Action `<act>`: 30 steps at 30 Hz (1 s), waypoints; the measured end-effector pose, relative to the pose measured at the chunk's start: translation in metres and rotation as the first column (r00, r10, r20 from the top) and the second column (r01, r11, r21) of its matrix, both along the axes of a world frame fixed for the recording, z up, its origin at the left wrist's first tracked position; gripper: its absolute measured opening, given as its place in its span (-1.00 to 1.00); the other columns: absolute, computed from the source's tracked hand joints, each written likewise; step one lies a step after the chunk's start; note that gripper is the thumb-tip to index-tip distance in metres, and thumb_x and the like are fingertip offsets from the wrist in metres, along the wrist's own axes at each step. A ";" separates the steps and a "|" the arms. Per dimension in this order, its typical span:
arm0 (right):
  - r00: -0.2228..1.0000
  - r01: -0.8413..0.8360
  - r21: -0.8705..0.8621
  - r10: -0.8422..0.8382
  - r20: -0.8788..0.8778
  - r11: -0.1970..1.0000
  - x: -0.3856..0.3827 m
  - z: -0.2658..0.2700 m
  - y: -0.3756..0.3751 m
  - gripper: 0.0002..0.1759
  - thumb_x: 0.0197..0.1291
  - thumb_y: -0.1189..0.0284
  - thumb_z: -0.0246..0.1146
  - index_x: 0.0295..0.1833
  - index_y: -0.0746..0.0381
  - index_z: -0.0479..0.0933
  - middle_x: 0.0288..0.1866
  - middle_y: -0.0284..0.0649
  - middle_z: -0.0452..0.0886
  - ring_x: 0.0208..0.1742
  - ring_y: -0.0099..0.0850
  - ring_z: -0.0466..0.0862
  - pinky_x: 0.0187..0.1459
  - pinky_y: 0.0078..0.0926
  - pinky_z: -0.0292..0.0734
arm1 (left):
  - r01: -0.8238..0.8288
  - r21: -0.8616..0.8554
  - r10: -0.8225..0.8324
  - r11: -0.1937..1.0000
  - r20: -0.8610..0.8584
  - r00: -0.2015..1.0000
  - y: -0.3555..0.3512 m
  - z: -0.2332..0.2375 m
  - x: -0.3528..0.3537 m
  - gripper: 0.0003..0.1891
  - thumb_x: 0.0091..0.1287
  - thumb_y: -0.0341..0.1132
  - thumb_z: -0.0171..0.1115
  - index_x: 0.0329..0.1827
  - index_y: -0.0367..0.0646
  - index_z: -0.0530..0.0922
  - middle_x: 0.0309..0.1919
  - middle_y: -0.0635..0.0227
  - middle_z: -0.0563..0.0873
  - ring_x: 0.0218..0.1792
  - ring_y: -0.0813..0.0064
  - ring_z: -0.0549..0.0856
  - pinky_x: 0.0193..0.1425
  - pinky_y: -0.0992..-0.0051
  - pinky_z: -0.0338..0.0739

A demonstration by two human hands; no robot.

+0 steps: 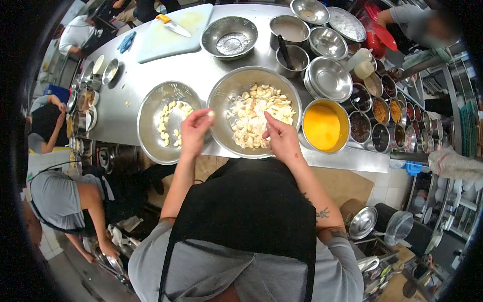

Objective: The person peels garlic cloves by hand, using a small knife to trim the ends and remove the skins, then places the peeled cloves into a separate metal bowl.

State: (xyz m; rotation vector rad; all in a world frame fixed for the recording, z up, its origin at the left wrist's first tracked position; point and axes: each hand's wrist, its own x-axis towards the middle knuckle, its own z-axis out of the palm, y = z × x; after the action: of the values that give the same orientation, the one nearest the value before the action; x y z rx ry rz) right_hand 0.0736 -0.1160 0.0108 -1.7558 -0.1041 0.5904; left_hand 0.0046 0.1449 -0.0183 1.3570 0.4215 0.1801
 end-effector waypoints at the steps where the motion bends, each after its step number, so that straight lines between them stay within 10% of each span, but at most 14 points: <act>1: 1.000 0.012 0.004 -0.012 -0.008 1.000 0.000 0.001 -0.001 -0.57 0.45 0.41 0.05 0.39 0.15 0.41 -0.48 -0.35 0.59 -0.62 -0.66 0.44 -0.52 -0.65 0.42 | -0.056 0.105 0.063 0.993 -0.062 0.996 0.013 -0.002 -0.002 -0.73 0.27 -0.55 0.28 0.04 -0.32 0.59 0.10 0.20 0.62 0.02 0.51 0.67 0.05 0.51 0.62; 4: 0.997 0.027 -0.007 -0.028 -0.078 1.000 0.004 -0.010 -0.005 -0.58 0.48 0.38 0.01 0.39 0.21 0.39 -0.50 -0.35 0.55 -0.67 -0.67 0.41 -0.59 -0.68 0.35 | -0.069 0.543 0.137 0.837 -0.085 0.987 0.037 0.001 -0.008 -0.70 0.24 -0.49 0.29 0.05 -0.28 0.61 0.06 0.17 0.65 0.02 0.44 0.67 0.04 0.47 0.62; 8: 0.987 0.054 0.073 -0.042 -0.158 0.996 0.010 -0.021 -0.005 -0.63 0.49 0.35 0.01 0.29 0.27 0.43 -0.49 -0.37 0.52 -0.65 -0.65 0.42 -0.60 -0.67 0.34 | -0.095 0.933 -0.008 0.348 0.105 0.994 0.025 0.012 0.002 -0.68 0.22 -0.48 0.25 0.06 -0.28 0.60 0.05 0.02 0.65 -0.02 0.24 0.70 0.02 0.44 0.62; 11: 0.962 0.130 0.168 -0.083 -0.260 0.977 0.013 -0.038 -0.006 -0.61 0.49 0.35 0.01 0.31 0.29 0.39 -0.47 -0.35 0.52 -0.63 -0.64 0.42 -0.59 -0.67 0.35 | 0.110 0.696 -0.134 0.709 -0.020 0.991 -0.002 0.019 0.027 -0.71 0.21 -0.46 0.24 0.02 -0.27 0.63 -0.04 0.01 0.70 -0.06 0.16 0.72 0.02 0.38 0.62; 13: 0.956 0.142 0.202 -0.081 -0.282 0.969 0.014 -0.047 -0.008 -0.54 0.50 0.36 0.00 0.40 0.33 0.31 -0.48 -0.33 0.52 -0.62 -0.63 0.43 -0.58 -0.65 0.37 | 0.228 0.663 -0.231 0.713 -0.084 0.969 -0.019 0.007 0.048 -0.71 0.23 -0.43 0.25 0.03 -0.23 0.64 -0.12 0.05 0.73 -0.10 0.16 0.74 0.01 0.32 0.61; 17: 0.960 0.130 0.202 -0.073 -0.270 0.971 0.014 -0.046 -0.009 -0.54 0.49 0.37 0.02 0.39 0.34 0.30 -0.47 -0.34 0.53 -0.61 -0.64 0.44 -0.58 -0.67 0.37 | 0.481 0.808 -0.326 0.341 -0.379 0.866 -0.031 -0.060 0.086 -0.70 0.19 -0.42 0.25 0.01 -0.17 0.66 -0.22 0.03 0.74 -0.13 0.06 0.73 0.01 0.21 0.60; 24: 0.961 0.119 0.223 -0.056 -0.269 0.967 0.010 -0.045 -0.012 -0.56 0.45 0.38 0.08 0.37 0.29 0.36 -0.45 -0.35 0.55 -0.60 -0.66 0.44 -0.57 -0.68 0.36 | 0.479 0.821 -0.196 0.310 -0.437 0.878 -0.046 -0.052 0.090 -0.77 0.11 -0.49 0.22 -0.16 -0.16 0.66 -0.28 0.03 0.73 -0.24 0.01 0.72 -0.07 0.20 0.62; 30: 0.969 0.106 0.293 -0.032 -0.246 0.950 0.006 -0.033 -0.012 -0.56 0.42 0.39 0.13 0.36 0.24 0.41 -0.43 -0.39 0.55 -0.58 -0.69 0.41 -0.56 -0.70 0.33 | 0.395 0.427 -0.307 0.813 -0.261 0.915 -0.045 -0.024 0.071 -0.66 0.05 -0.40 0.50 -0.13 -0.28 0.62 -0.37 0.24 0.72 -0.35 0.46 0.71 -0.21 0.48 0.61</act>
State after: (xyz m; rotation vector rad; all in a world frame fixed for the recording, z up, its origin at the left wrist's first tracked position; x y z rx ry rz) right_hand 0.0797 -0.1280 -0.0219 -1.3736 0.0346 0.6910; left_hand 0.0757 0.0998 -0.0427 1.9222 0.2733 -0.1658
